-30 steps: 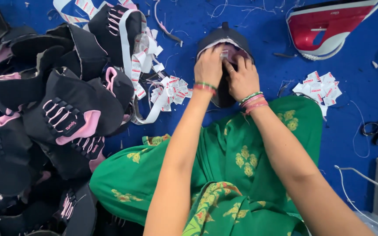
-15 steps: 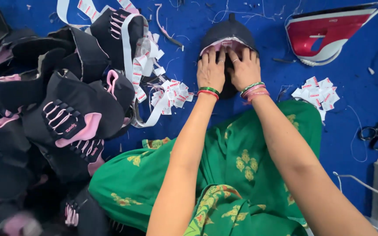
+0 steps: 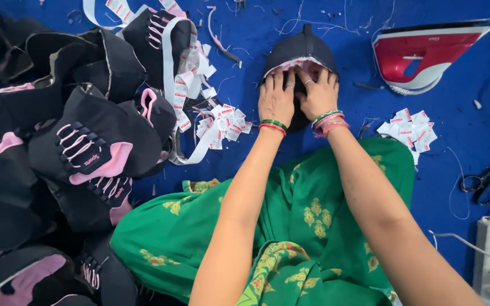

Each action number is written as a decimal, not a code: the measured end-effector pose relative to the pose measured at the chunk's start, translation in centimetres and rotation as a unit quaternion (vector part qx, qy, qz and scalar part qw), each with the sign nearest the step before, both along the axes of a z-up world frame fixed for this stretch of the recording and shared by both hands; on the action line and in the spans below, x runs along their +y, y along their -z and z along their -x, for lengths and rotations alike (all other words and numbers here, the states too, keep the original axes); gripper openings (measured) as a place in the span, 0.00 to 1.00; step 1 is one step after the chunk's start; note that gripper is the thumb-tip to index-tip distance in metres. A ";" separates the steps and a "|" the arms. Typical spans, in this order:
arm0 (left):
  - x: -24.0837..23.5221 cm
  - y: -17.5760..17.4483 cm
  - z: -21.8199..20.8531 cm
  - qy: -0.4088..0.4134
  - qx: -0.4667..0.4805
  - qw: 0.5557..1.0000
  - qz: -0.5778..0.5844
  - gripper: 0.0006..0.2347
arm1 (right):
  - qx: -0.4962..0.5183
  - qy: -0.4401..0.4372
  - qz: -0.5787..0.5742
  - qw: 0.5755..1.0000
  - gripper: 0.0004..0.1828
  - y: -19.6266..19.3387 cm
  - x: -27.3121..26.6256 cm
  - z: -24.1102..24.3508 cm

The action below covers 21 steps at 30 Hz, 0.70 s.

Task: Applying and ironing labels onto the interior heel area of shoe uppers.

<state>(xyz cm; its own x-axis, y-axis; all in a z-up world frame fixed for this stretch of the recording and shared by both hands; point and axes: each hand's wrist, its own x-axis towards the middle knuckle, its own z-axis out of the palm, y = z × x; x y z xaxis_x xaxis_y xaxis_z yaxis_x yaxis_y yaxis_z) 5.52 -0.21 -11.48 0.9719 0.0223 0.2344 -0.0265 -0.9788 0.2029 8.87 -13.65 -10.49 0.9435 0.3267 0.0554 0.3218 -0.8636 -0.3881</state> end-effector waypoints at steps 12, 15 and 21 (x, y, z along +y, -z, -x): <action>0.2 0.4 -1.2 -0.005 0.009 1.000 -0.014 0.24 | 0.009 0.007 0.001 1.000 0.39 0.4 0.4 -1.9; 0.1 0.8 -1.6 -0.008 -0.005 1.000 -0.025 0.24 | 0.020 0.011 0.007 1.000 0.39 0.0 -0.1 -2.0; -0.3 1.6 -1.3 -0.023 -0.015 0.998 -0.055 0.23 | 0.140 0.030 -0.174 0.974 0.22 -4.8 -8.2 0.7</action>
